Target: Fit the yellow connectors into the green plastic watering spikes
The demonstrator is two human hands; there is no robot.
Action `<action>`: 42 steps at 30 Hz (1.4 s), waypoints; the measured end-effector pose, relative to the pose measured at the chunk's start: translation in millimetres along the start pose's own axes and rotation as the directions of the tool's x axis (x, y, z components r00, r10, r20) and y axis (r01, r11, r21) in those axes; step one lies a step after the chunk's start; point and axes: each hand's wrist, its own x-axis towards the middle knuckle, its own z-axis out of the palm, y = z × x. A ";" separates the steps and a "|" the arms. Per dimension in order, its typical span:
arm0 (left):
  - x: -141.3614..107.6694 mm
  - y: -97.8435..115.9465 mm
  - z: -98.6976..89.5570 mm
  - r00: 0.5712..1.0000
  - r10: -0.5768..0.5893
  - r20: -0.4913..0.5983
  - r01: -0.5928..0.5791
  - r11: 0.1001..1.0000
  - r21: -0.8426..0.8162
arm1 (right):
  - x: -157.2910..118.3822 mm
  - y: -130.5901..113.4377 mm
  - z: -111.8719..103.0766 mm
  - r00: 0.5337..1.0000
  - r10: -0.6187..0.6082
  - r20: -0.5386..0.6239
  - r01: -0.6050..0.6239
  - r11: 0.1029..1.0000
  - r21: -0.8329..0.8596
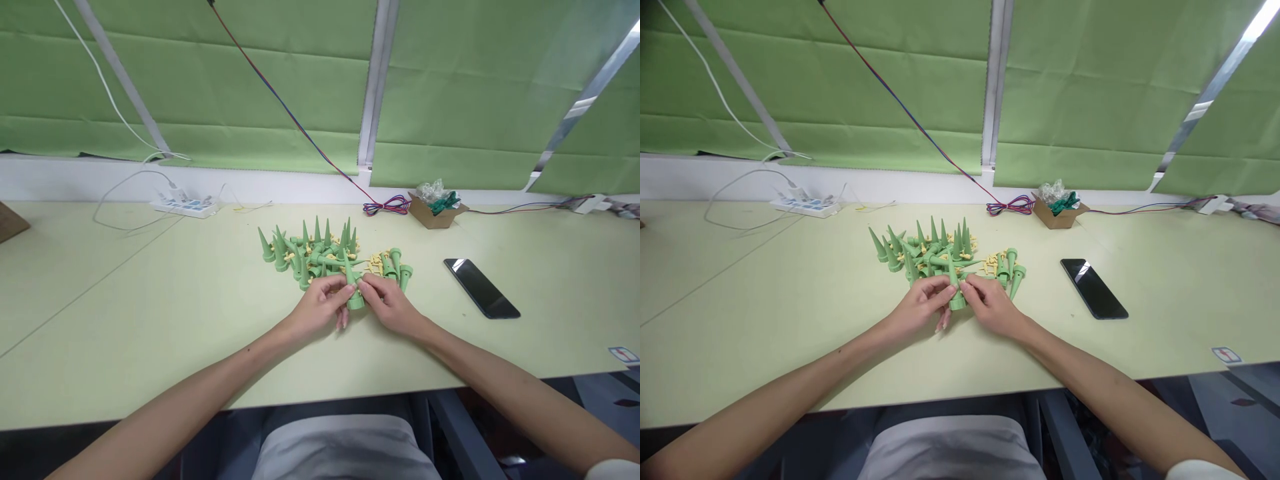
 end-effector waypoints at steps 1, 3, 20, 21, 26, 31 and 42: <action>0.3 -0.1 -0.4 1.000 -0.009 0.008 0.009 1.000 -0.027 | -0.3 0.4 -0.3 1.000 -0.014 0.005 0.014 1.000 -0.015; 0.9 -0.4 -0.9 0.999 -0.034 0.020 0.035 0.995 -0.092 | -0.7 1.0 -1.0 0.999 -0.041 0.016 0.042 0.998 -0.038; -5.7 2.8 4.9 0.991 0.108 -0.078 -0.088 0.971 0.224 | 1.3 -3.3 -0.1 1.000 0.023 0.020 -0.024 0.999 0.029; -5.6 2.3 5.4 0.989 0.115 -0.089 -0.091 0.967 0.239 | 1.5 -3.2 -0.1 0.999 0.033 0.021 -0.034 0.999 0.032; -4.4 2.0 5.9 0.995 0.068 -0.079 -0.052 0.981 0.188 | 1.9 -2.6 0.3 1.000 0.026 0.010 -0.027 0.999 0.034; -1.9 2.0 3.5 0.999 0.042 -0.022 -0.041 0.998 0.057 | 0.4 -1.4 -0.1 1.000 -0.010 0.002 0.010 1.000 0.016; 0.4 6.1 1.5 0.999 0.023 -0.032 -0.021 0.998 0.056 | 2.1 -5.3 2.0 0.998 -0.044 -0.043 0.042 0.998 -0.040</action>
